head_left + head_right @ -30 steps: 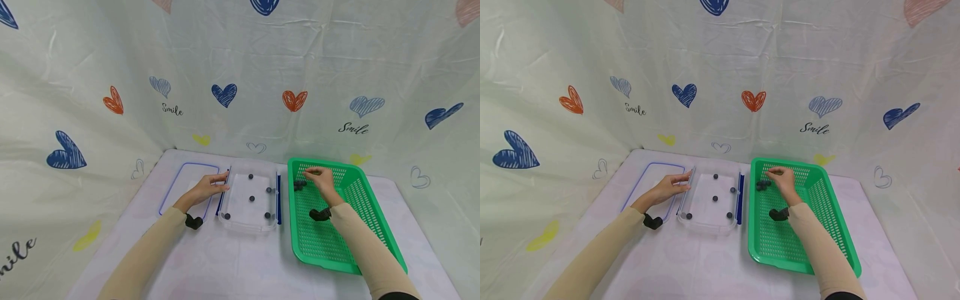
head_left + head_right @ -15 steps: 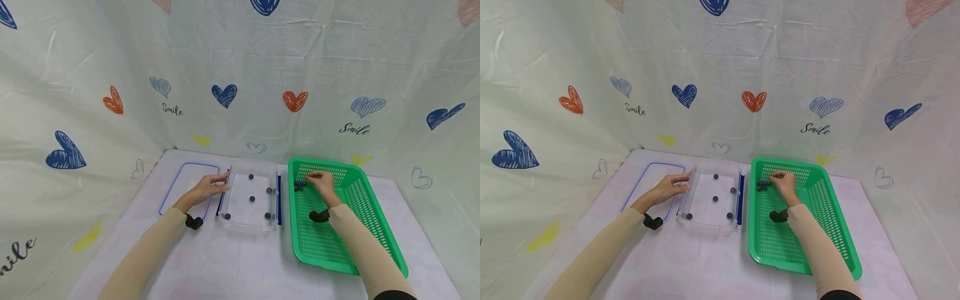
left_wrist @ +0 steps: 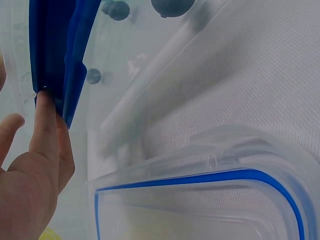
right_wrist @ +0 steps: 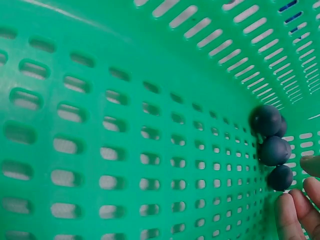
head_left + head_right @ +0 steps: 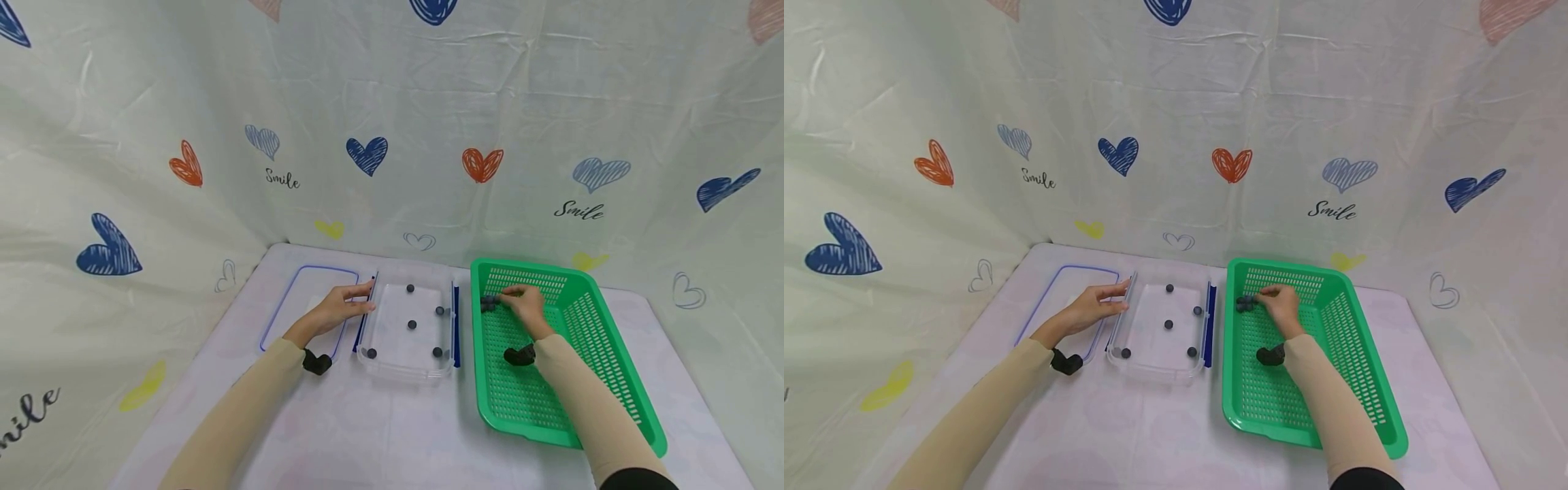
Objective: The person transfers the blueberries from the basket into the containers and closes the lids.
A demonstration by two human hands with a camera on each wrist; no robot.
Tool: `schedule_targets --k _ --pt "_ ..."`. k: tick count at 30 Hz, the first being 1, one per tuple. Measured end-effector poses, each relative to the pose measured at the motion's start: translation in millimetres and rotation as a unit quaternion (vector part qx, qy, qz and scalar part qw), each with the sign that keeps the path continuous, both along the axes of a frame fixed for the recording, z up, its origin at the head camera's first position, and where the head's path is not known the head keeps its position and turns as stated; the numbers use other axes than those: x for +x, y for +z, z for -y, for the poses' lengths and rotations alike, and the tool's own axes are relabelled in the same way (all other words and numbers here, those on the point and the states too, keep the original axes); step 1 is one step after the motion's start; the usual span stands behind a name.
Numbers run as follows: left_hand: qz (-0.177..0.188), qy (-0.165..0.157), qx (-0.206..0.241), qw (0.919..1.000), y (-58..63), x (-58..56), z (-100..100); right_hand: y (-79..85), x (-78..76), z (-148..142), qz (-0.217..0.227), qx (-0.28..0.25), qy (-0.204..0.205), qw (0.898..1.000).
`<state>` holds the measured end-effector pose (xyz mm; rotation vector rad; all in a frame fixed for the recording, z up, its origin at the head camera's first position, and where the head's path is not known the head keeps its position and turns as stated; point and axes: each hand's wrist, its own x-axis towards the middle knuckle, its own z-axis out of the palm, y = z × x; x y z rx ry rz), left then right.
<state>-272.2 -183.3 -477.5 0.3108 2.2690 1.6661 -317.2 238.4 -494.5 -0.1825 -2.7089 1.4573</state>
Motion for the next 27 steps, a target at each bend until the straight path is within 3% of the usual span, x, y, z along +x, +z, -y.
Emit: schedule_targets --k 9,19,27 --pt "0.001 -0.005 -0.004 1.0000 0.1 -0.8 1 -6.7 3.4 4 -0.015 0.010 0.023 1.000" --pt "0.008 -0.002 -0.001 1.0000 -0.2 -1.8 1 -12.1 4.1 8 -0.037 0.032 0.006 0.999" --pt "0.005 -0.001 0.001 1.0000 -1.8 -1.1 1 -12.7 7.1 6 -0.066 0.011 0.015 0.998"
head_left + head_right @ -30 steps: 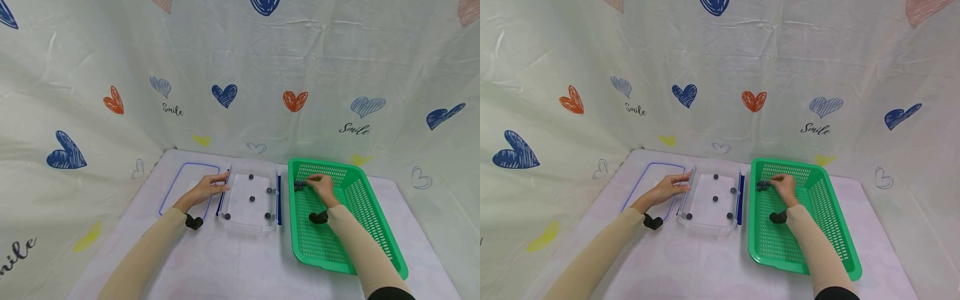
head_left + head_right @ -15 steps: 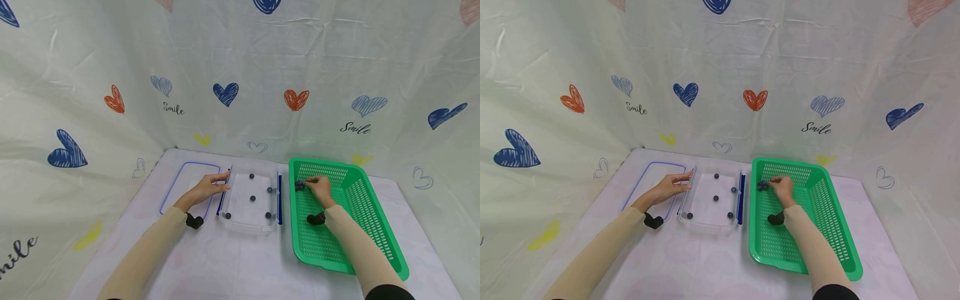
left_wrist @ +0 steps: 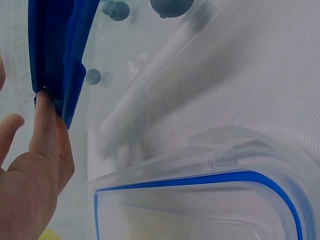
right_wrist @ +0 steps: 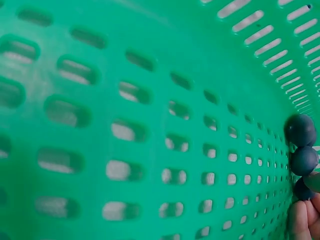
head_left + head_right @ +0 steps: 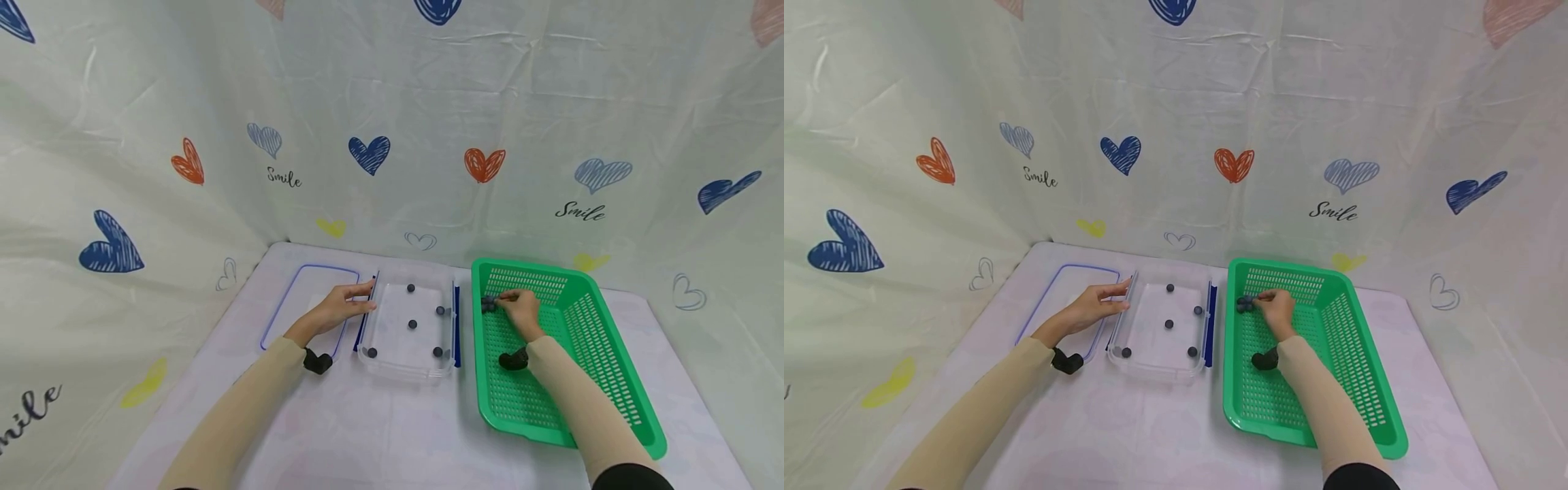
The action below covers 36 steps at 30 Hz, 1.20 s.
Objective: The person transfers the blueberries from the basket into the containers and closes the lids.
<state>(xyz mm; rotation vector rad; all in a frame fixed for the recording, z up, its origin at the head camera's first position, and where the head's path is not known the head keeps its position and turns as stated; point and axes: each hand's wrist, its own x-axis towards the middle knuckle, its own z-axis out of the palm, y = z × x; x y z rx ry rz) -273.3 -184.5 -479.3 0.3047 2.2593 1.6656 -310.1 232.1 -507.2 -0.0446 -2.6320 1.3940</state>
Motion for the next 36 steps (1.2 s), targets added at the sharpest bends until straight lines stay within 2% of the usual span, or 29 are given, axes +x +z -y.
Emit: schedule_targets --k 12,23,36 --pt "0.002 -0.002 0.004 1.0000 2.8 0.5 1 7.5 -6.0 -4 0.062 -0.026 -0.009 0.998" --pt "-0.004 0.000 -0.012 0.9999 1.8 0.6 1 20.2 -5.5 -9 0.072 -0.121 -0.004 0.990" --pt "-0.002 0.001 -0.010 0.9999 -0.2 -1.4 0 43.4 -1.8 -15 0.093 -0.180 0.018 0.979"
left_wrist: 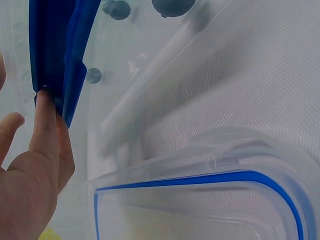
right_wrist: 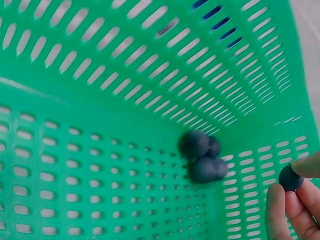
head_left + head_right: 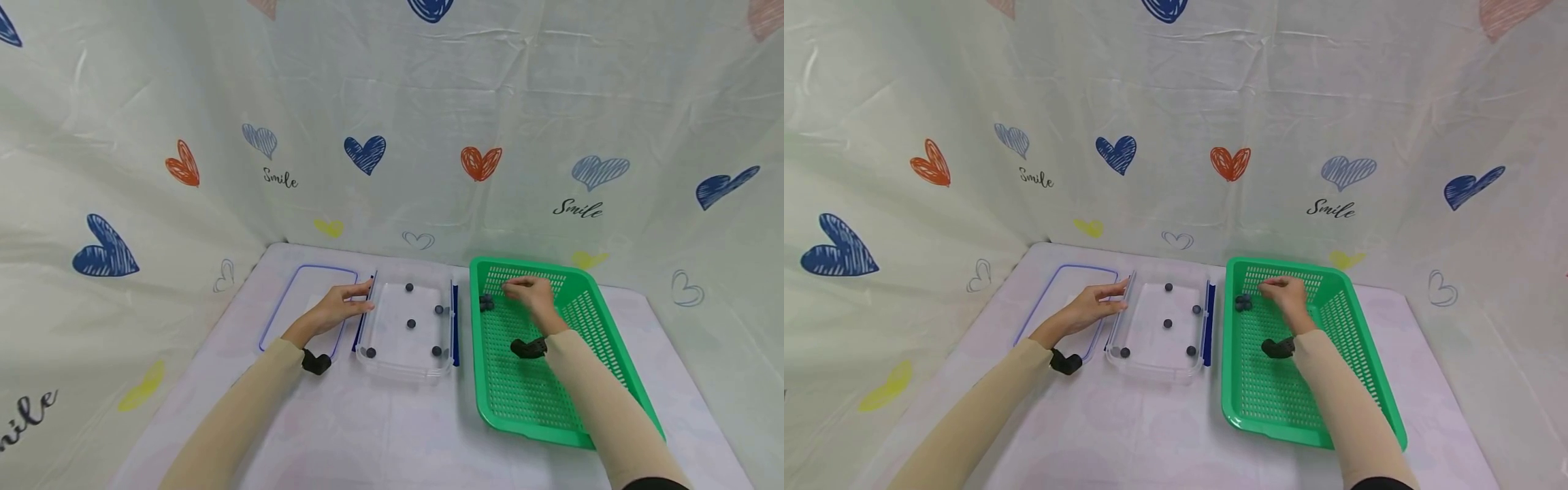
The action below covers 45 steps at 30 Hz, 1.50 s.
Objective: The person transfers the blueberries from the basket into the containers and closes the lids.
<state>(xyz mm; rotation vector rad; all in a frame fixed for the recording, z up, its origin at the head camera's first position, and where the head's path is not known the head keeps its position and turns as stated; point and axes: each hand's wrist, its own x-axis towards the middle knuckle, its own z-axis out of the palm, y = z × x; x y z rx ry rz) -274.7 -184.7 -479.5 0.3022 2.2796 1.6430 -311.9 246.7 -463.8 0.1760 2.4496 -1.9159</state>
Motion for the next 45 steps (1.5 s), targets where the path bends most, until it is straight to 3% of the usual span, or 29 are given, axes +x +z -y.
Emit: schedule_targets --k 22,40,45 --pt "0.001 -0.001 0.001 1.0000 4.5 0.6 -3 45.0 14.6 1 -0.004 -0.050 0.041 0.998" --pt "-0.001 0.002 -0.009 1.0000 2.3 2.5 -1 70.0 20.1 26 -0.011 -0.092 0.071 0.993" --pt "-0.005 -0.001 -0.017 0.9998 1.9 2.1 -1 75.1 21.0 35 -0.009 -0.083 0.069 0.994"
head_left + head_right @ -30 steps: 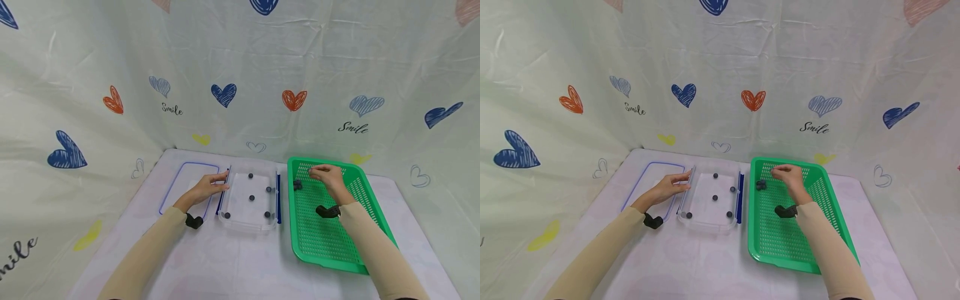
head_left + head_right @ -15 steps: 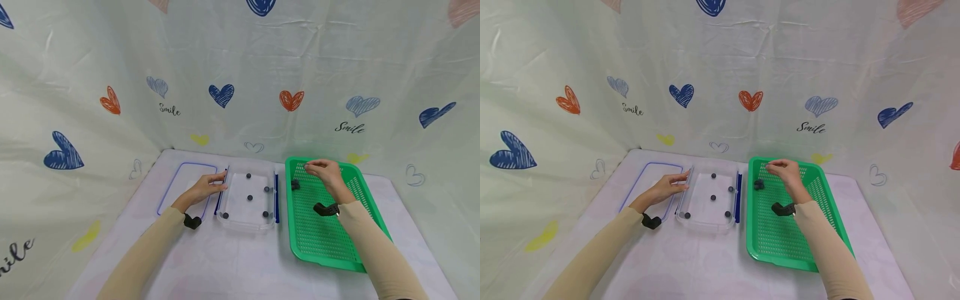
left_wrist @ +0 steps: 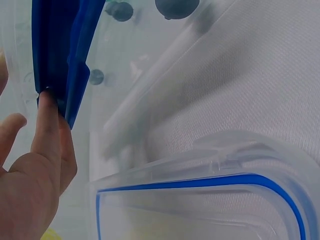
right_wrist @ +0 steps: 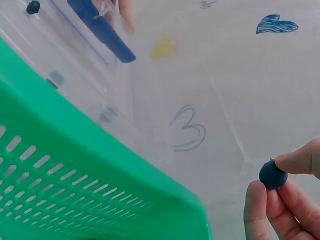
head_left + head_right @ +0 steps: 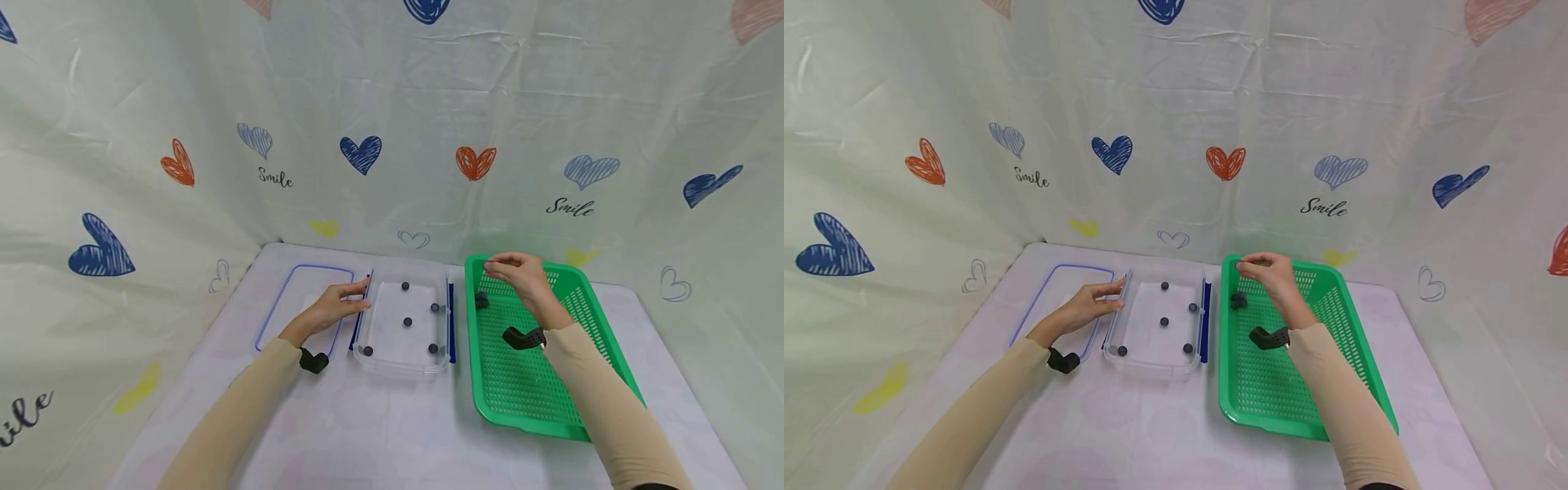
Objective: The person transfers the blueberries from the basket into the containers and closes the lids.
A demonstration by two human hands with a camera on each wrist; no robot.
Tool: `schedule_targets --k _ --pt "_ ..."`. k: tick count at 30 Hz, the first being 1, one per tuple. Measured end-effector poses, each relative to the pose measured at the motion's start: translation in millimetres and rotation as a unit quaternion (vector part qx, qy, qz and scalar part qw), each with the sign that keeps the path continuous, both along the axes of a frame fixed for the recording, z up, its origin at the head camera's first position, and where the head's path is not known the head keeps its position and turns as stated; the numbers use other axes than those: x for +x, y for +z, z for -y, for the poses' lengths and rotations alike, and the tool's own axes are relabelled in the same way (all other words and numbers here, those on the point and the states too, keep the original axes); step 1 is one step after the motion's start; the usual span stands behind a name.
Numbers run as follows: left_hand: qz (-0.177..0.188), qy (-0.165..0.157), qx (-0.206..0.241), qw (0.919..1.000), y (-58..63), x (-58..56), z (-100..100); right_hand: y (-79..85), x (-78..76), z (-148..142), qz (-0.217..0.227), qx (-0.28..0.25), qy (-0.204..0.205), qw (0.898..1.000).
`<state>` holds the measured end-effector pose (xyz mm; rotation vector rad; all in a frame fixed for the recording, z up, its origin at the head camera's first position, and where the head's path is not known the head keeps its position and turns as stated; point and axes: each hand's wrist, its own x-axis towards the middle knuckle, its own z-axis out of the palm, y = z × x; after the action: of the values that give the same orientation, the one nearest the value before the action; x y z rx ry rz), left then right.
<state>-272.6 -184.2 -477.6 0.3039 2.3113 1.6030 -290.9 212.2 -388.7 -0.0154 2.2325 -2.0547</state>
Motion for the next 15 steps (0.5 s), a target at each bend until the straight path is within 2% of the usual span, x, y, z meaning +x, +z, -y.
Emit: schedule_targets --k 8,15 --pt "0.003 -0.001 0.006 1.0000 -1.2 -0.3 0 3.5 -2.5 16 -0.001 -0.036 0.014 0.999" --pt "-0.004 -0.005 0.011 0.9999 -1.7 -1.8 1 2.9 -6.9 34 0.006 -0.026 0.022 0.999"
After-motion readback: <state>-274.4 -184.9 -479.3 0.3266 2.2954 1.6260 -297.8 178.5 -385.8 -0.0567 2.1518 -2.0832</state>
